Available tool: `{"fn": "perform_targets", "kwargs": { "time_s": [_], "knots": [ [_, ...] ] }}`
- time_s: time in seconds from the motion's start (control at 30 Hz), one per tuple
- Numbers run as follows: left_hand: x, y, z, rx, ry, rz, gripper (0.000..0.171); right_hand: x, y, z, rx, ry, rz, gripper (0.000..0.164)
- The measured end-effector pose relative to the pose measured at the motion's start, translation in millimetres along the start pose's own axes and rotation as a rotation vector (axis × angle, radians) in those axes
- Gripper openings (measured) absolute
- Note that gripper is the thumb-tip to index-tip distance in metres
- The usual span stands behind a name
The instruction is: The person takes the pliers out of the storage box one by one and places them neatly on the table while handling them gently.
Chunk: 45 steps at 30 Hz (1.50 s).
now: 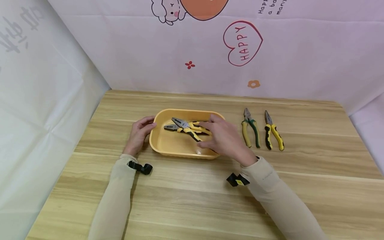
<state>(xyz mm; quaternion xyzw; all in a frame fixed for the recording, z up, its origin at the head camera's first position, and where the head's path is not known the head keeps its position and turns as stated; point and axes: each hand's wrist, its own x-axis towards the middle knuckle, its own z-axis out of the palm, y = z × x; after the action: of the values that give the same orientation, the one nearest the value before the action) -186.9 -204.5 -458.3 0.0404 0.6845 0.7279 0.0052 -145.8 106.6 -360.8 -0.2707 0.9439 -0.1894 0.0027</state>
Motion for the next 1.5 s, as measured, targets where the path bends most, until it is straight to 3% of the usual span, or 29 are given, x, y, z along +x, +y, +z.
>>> {"fn": "perform_targets", "kwargs": {
  "time_s": [0.37, 1.1, 1.5],
  "knots": [
    [-1.2, -0.7, -0.5, 0.013, 0.001, -0.008, 0.04, -15.0, 5.0, -11.0, 0.001, 0.049, 0.104, 0.069],
    [-1.3, -1.1, -0.7, 0.013, 0.001, -0.016, 0.04, -43.4, 27.2, -22.9, 0.011, 0.166, 0.173, 0.062],
    [-0.6, -0.1, -0.3, 0.011, -0.001, -0.006, 0.04, -55.8, 41.8, -30.4, 0.008, 0.179, 0.236, 0.061]
  ]
}}
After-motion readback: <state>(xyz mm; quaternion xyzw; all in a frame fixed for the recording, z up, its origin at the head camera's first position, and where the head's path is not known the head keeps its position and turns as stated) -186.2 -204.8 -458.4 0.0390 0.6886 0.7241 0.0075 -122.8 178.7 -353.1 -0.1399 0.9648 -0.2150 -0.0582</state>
